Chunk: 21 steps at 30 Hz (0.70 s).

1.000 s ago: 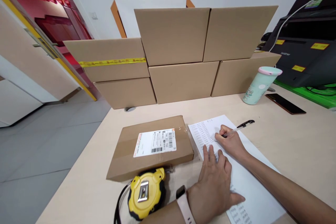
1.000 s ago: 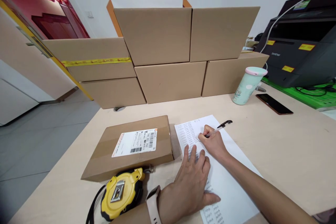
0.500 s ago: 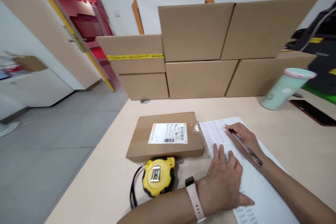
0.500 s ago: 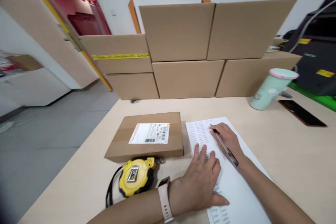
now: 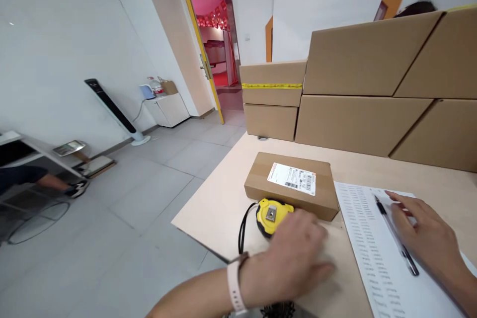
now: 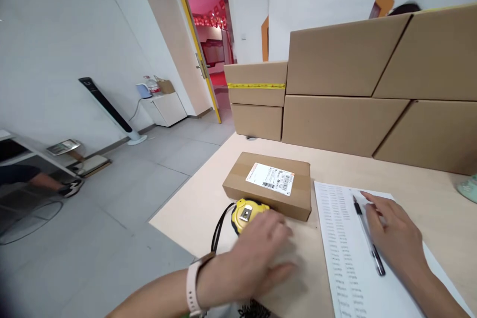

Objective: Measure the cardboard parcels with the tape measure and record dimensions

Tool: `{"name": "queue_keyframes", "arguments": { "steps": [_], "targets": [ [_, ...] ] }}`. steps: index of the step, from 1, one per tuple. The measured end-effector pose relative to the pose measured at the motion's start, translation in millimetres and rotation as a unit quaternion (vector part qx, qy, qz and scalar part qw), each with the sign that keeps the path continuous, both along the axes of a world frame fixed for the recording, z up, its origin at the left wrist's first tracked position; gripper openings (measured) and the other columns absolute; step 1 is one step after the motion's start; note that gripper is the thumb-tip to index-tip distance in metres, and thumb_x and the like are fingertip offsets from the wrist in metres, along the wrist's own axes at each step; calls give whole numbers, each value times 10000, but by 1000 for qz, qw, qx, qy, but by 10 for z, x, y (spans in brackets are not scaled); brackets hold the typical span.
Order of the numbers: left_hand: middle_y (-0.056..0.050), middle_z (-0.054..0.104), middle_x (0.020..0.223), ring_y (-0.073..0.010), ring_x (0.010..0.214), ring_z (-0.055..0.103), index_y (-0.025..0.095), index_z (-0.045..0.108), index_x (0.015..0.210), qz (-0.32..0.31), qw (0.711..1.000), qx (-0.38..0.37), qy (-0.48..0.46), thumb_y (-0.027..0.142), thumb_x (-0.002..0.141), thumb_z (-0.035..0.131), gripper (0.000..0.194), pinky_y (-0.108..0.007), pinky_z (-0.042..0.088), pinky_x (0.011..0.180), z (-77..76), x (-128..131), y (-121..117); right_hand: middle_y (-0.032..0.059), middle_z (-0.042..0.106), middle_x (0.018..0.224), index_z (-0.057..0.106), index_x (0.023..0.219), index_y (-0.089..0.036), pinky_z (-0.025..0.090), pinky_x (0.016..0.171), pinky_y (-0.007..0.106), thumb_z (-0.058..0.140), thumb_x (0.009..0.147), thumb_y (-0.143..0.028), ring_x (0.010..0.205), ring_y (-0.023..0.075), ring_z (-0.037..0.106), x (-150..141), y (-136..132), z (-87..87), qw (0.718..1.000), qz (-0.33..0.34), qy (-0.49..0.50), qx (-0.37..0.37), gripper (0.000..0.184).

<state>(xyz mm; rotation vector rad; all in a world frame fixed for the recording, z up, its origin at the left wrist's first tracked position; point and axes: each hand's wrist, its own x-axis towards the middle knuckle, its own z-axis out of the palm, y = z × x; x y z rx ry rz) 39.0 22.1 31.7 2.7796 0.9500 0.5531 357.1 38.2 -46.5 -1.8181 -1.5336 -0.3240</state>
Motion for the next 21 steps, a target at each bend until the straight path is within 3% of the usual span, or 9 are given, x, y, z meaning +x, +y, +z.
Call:
{"name": "queue_keyframes", "arguments": {
  "steps": [3,5,10,14,17,21],
  "targets": [
    [-114,519,1199,-269,1094,494,185,461,1141,194,974,-26,-115,319,742,711,489,-450,453,907,-220,-466,22,89,659,1010,631,1105,-296,493,637,435,437,871,-356,758,296,647,-98,-42,146,999,-1,27,17,311],
    [-122,490,1260,-281,1166,481,197,384,1244,249,953,-75,-158,318,707,740,656,-485,432,958,-376,-644,36,101,645,1026,623,1122,-292,489,642,431,427,888,-361,795,310,639,-158,-68,260,999,-3,38,37,313],
    [-142,497,1306,-312,1208,475,175,295,1361,244,945,-130,-177,402,600,802,941,-500,399,997,-539,-629,105,113,678,1001,658,1054,-230,470,509,344,496,887,-316,747,264,644,-379,-164,556,992,18,21,124,248],
    [-134,527,1256,-330,1176,487,163,380,1315,234,945,-129,-188,324,564,800,876,-514,373,1003,-544,-509,179,79,712,948,661,967,-230,506,552,295,568,865,-235,809,219,664,-709,-311,678,974,174,-33,141,138],
    [-112,538,1219,-304,1147,505,170,427,1273,224,939,-144,-218,265,594,754,760,-487,376,1002,-549,-515,154,54,718,904,659,971,-240,544,699,312,555,878,-214,865,205,668,-1007,-410,636,947,296,-74,101,142],
    [-104,564,1205,-275,1082,552,185,446,1261,190,918,-216,-272,341,618,768,736,-435,436,949,-483,-631,2,89,655,1182,562,1254,-249,554,842,368,558,891,-293,1066,229,624,-1353,-473,514,929,354,-109,-1,365]
  ]
}}
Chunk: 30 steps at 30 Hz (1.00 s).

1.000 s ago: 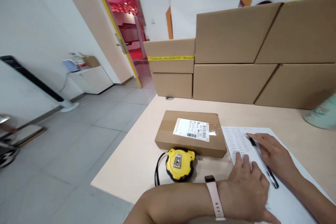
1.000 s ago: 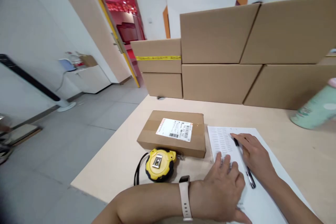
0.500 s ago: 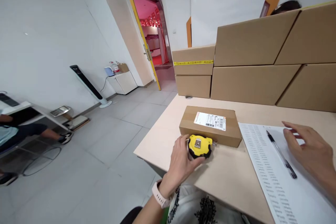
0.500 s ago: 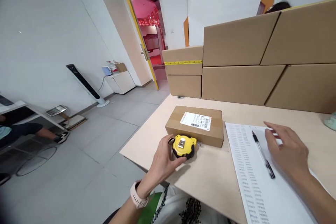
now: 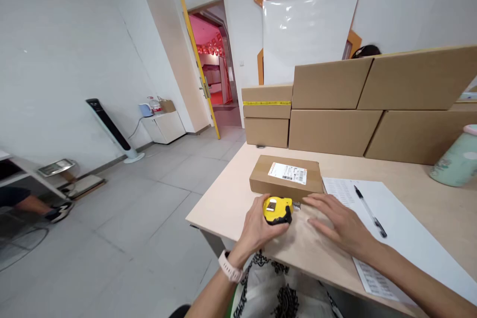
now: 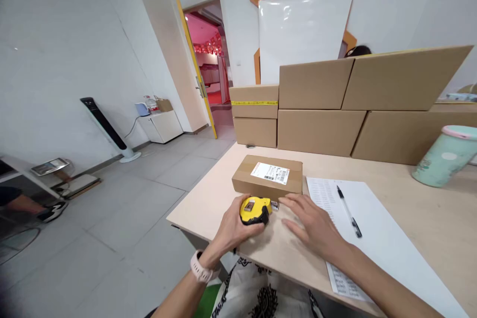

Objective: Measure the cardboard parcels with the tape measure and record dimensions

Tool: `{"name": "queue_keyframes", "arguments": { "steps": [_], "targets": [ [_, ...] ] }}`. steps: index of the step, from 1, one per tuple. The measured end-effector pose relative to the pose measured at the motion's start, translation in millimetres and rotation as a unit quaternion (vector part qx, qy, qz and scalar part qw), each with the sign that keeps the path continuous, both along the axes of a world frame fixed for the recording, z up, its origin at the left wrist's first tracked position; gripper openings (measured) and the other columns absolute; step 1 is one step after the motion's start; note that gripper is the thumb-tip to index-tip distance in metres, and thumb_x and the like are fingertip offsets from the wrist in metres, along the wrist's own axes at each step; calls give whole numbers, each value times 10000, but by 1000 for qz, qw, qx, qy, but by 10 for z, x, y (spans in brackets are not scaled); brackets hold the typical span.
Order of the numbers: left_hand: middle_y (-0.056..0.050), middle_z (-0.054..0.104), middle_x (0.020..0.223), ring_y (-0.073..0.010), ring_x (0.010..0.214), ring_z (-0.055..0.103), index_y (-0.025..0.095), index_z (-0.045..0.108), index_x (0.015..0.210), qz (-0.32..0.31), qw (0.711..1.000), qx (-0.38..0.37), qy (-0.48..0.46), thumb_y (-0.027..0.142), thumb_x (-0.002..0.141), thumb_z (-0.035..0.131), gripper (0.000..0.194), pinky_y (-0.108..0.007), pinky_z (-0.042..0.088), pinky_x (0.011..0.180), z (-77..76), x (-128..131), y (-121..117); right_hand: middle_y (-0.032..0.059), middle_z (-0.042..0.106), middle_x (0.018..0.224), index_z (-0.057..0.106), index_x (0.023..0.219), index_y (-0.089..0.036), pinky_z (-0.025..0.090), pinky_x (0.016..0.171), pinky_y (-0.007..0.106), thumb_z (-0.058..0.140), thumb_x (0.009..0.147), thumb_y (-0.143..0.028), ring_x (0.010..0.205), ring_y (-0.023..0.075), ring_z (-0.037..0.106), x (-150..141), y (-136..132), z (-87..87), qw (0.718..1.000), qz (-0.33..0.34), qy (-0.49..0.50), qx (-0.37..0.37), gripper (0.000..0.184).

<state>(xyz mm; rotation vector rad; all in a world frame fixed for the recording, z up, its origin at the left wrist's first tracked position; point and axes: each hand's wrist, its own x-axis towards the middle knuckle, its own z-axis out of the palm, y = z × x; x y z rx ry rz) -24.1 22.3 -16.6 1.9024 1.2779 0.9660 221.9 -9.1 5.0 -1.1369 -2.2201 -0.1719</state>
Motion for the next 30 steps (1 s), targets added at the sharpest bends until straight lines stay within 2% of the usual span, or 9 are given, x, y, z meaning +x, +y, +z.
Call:
{"name": "queue_keyframes", "arguments": {
  "steps": [3,5,8,11,16,19,24,27,30],
  "targets": [
    [-95,606,1172,-251,1033,588,192,486,1239,-66,995,-47,-56,418,676,742,658,-380,476,890,147,-106,-100,102,606,1276,425,1389,-248,551,868,368,555,900,-294,1128,227,596,-174,-7,-10,999,41,-4,-15,508],
    [-85,616,1136,-242,1005,586,194,518,1214,-116,983,-92,-106,437,687,735,620,-359,472,861,267,-168,-119,96,653,1184,420,1375,-236,559,822,342,519,925,-240,1050,207,630,-256,-4,41,998,66,22,8,461],
    [-64,600,1072,-222,955,552,194,559,1163,-170,948,-190,-192,437,668,761,588,-335,429,823,399,-251,-72,74,696,1020,471,1295,-230,557,722,325,529,927,-219,899,196,658,-348,0,154,994,87,55,35,372],
    [-49,594,1047,-190,918,532,195,578,1142,-200,911,-265,-245,413,649,790,579,-292,387,789,399,-333,23,47,697,900,513,1213,-231,541,639,305,545,923,-240,784,181,655,-416,2,238,991,105,82,14,292],
    [-88,619,1114,-199,949,553,175,570,1199,-274,841,-356,-301,333,557,855,720,-283,372,807,263,-449,151,-1,684,788,592,1061,-244,526,584,255,596,892,-297,672,142,645,-464,31,259,981,105,150,-70,178],
    [-100,643,1089,-212,945,573,158,593,1177,-272,834,-352,-326,379,542,858,723,-296,384,825,293,-458,189,-21,689,768,633,1020,-267,534,589,240,639,857,-337,654,132,650,-458,73,244,973,65,186,-122,178],
    [-124,646,1070,-258,996,577,145,640,1090,-234,866,-285,-339,490,724,718,509,-373,443,869,473,-371,338,-31,709,767,666,1016,-289,544,627,251,643,843,-355,665,134,661,-455,215,283,961,21,227,-157,187],
    [-129,640,1128,-289,1010,603,177,637,1091,-203,848,-299,-386,437,779,691,410,-437,506,833,581,-279,522,-15,713,762,670,1030,-264,534,600,257,618,851,-387,638,137,654,-472,379,372,956,1,252,-151,223],
    [-123,672,1092,-280,983,629,160,664,1053,-162,838,-298,-428,408,742,734,404,-423,534,830,722,-163,741,-1,714,781,670,1019,-247,524,624,271,610,850,-413,671,148,653,-490,596,491,952,-24,269,-141,244]
  ]
}}
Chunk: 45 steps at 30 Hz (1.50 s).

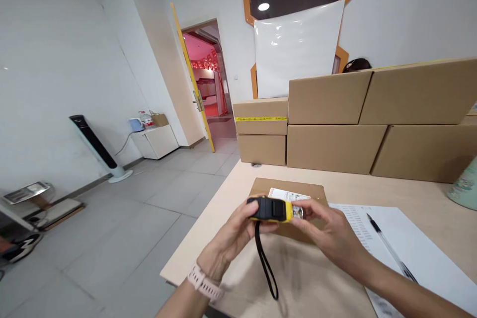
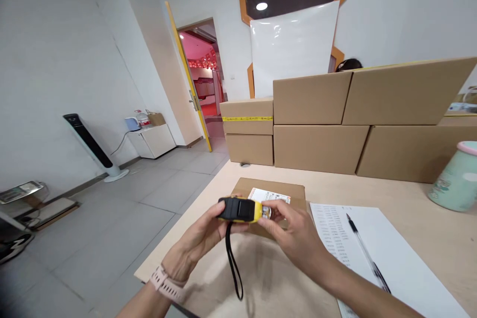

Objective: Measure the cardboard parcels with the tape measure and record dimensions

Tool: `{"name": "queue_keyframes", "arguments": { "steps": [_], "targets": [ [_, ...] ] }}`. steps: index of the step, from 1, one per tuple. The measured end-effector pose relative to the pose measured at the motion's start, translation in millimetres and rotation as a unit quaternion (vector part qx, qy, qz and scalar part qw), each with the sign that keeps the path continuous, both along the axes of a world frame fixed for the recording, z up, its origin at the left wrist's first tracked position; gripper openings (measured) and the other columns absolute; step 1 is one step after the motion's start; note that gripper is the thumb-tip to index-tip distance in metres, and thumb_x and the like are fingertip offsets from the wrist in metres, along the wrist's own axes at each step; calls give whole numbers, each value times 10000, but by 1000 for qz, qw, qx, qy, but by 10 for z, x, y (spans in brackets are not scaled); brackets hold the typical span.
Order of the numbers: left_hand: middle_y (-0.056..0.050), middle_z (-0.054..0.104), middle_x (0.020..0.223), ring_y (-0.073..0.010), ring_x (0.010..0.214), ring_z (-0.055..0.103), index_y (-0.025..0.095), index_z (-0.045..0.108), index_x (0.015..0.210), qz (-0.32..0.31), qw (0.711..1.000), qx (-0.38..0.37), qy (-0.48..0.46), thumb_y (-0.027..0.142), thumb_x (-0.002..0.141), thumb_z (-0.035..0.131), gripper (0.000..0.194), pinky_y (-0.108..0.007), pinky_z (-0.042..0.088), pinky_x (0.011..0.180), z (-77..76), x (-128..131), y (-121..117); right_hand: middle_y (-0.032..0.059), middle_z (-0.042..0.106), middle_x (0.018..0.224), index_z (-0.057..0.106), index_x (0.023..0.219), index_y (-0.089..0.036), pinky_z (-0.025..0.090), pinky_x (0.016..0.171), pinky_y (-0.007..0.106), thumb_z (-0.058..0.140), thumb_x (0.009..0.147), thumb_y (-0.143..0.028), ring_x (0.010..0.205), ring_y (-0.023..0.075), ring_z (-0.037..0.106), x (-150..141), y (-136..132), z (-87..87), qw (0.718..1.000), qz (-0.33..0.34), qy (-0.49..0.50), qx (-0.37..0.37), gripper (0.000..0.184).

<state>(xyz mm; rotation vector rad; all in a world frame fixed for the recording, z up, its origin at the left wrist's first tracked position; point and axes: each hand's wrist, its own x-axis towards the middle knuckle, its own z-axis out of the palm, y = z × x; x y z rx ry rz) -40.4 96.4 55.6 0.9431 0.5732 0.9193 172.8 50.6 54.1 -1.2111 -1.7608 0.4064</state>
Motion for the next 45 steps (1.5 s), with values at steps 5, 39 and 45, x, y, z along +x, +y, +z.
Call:
{"name": "queue_keyframes", "arguments": {
  "steps": [5,39,45],
  "targets": [
    [-104,720,917,-219,852,659,128,699,916,54,998,-9,31,391,717,751,334,-322,560,750,226,90,369,7,702,798,675,1023,-254,515,667,288,605,847,-416,722,163,641,81,325,123,1000,-23,17,-5,250],
    [24,601,566,-89,465,526,174,578,786,316,932,-8,177,639,626,699,506,-180,387,440,-387,-583,1190,55,558,1332,708,1127,-296,417,1023,335,581,821,-545,1264,263,491,931,384,-979,976,-148,94,-132,415],
    [30,566,529,-94,436,493,180,552,731,309,933,2,184,664,617,686,515,-194,308,405,-381,-583,1167,41,557,1334,701,1129,-314,403,1038,334,576,827,-536,1275,256,480,964,372,-1005,977,-141,90,-136,395]
  ]
}}
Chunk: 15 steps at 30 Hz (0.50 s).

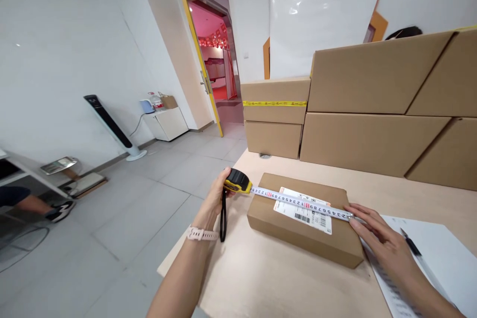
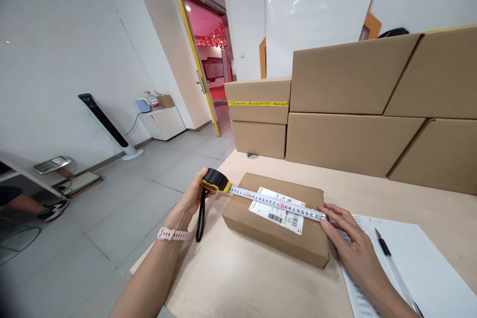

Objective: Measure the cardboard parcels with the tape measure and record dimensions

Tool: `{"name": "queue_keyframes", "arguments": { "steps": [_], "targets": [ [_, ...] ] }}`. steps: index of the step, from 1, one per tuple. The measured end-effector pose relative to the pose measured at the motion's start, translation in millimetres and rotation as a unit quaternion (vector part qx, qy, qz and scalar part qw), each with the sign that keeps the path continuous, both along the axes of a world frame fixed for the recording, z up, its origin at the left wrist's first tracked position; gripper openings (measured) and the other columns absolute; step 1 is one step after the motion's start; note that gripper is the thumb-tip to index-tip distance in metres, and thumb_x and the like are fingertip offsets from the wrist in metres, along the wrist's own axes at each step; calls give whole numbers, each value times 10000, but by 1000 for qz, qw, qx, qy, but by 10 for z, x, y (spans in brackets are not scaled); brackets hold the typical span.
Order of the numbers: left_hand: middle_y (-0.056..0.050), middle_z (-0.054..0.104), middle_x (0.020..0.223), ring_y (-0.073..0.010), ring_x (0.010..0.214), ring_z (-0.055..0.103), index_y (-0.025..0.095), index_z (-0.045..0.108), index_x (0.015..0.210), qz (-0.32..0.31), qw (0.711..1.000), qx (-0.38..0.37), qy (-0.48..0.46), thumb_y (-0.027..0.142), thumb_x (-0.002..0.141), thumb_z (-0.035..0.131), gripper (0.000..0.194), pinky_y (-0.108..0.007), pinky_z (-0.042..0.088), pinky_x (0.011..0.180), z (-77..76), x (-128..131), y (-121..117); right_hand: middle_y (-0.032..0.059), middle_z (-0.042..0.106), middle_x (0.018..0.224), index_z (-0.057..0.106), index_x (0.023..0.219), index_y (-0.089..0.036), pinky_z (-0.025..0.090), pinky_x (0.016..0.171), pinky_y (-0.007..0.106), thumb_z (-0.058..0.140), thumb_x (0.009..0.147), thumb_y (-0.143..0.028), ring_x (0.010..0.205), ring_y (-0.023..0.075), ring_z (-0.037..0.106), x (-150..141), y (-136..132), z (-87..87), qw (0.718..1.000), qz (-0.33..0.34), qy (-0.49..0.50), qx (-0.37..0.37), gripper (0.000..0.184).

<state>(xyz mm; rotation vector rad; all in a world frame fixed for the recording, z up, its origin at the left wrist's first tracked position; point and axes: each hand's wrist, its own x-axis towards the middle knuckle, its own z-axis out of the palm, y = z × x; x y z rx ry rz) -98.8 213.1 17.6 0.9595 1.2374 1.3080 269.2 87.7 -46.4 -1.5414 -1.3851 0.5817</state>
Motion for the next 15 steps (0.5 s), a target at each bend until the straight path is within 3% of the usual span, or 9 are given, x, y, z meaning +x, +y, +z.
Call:
{"name": "queue_keyframes", "arguments": {
  "steps": [15],
  "targets": [
    [34,561,538,-99,436,491,185,551,769,8,1000,-19,16,680,622,671,530,-202,346,421,18,-3,-33,56,585,1306,719,1094,-298,437,1007,342,575,809,-564,1249,270,509,-28,0,65,1000,-15,-12,-4,415]
  ]
}}
